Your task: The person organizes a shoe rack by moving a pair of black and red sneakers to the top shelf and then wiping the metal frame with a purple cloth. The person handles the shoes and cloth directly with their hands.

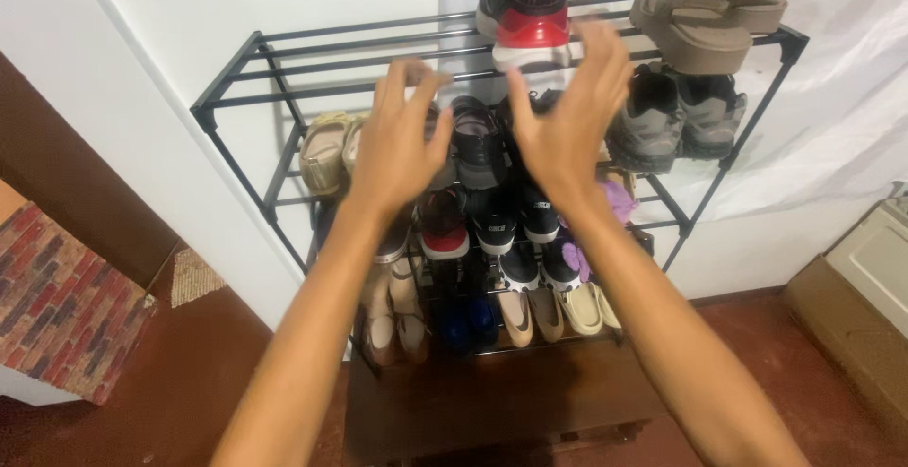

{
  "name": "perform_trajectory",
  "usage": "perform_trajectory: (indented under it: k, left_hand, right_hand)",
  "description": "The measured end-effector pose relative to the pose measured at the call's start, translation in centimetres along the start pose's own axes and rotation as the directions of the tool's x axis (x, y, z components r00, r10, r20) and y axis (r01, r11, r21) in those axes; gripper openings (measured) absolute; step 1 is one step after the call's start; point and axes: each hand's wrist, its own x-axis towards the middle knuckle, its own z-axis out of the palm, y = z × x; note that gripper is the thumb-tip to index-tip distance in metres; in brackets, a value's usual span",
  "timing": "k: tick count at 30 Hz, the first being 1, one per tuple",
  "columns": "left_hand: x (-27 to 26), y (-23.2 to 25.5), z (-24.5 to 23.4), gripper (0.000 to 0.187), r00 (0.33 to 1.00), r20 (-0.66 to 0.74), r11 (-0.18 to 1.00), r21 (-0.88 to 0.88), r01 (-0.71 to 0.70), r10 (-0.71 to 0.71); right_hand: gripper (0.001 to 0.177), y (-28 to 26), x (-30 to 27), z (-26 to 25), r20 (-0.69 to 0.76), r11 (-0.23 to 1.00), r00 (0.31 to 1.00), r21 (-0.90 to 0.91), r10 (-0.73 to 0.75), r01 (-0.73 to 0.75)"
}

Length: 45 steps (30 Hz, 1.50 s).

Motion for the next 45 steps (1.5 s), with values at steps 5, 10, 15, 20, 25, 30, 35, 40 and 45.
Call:
perform_trajectory:
  k: [5, 10, 15, 20, 25, 30, 35, 40, 45]
  left_hand:
    - [-5.0, 1.6, -0.8, 0.023, 0.993, -0.042, 0.992, -0.071, 0.108, -0.112]
    - [-9.6, 2.6, 0.4, 0.019, 0.99, -0.001, 0.989, -0.032, 0.143, -0.143]
    - [-14.4, 3.6, 3.0, 0.024, 0.965, 0.023, 0.963, -0.063, 0.262, -0.261]
    - [-17.4, 3.0, 6.0, 0.023, 0.947, -0.016, 0.947, 0.019, 0.322, -0.322]
    - [-19.5, 1.9, 7.3, 0.027, 0.949, -0.024, 0.947, 0.062, 0.314, -0.314]
    - [-19.9, 1.2, 7.7, 0.033, 0.938, 0.003, 0.934, 0.094, 0.344, -0.345]
    - [-19.7, 0.3, 8.8, 0.046, 0.933, -0.007, 0.927, 0.114, 0.357, -0.359]
    - [-19.7, -1.8, 10.9, 0.071, 0.883, 0.085, 0.881, 0.155, 0.446, -0.462]
    - [-20.0, -3.4, 12.0, 0.088, 0.898, 0.058, 0.898, 0.093, 0.431, -0.437]
  right_hand:
    - [0.045, -2.0, -4.5, -2.9, 0.07, 0.993, 0.997, 0.119, -0.037, 0.028]
    - [0.037, -3.3, -9.0, -3.9, 0.148, 0.983, 0.989, 0.184, -0.013, -0.015]
    - [0.025, -4.5, -13.6, -3.9, 0.239, 0.966, 0.967, 0.216, 0.092, -0.145]
    - [0.034, -5.4, -16.6, -3.4, 0.341, 0.941, 0.918, 0.192, 0.202, -0.278]
    - [0.044, -4.9, -18.2, -3.3, 0.455, 0.936, 0.865, 0.162, 0.211, -0.313]
    - [0.046, -4.3, -18.7, -3.0, 0.507, 0.939, 0.838, 0.144, 0.202, -0.313]
    - [0.044, -3.1, -19.4, -2.1, 0.516, 0.937, 0.834, 0.151, 0.196, -0.314]
    - [0.047, -2.4, -20.4, -1.4, 0.545, 0.938, 0.813, 0.126, 0.207, -0.323]
    - [0.05, -2.1, -21.0, -1.3, 0.573, 0.918, 0.787, 0.144, 0.228, -0.37]
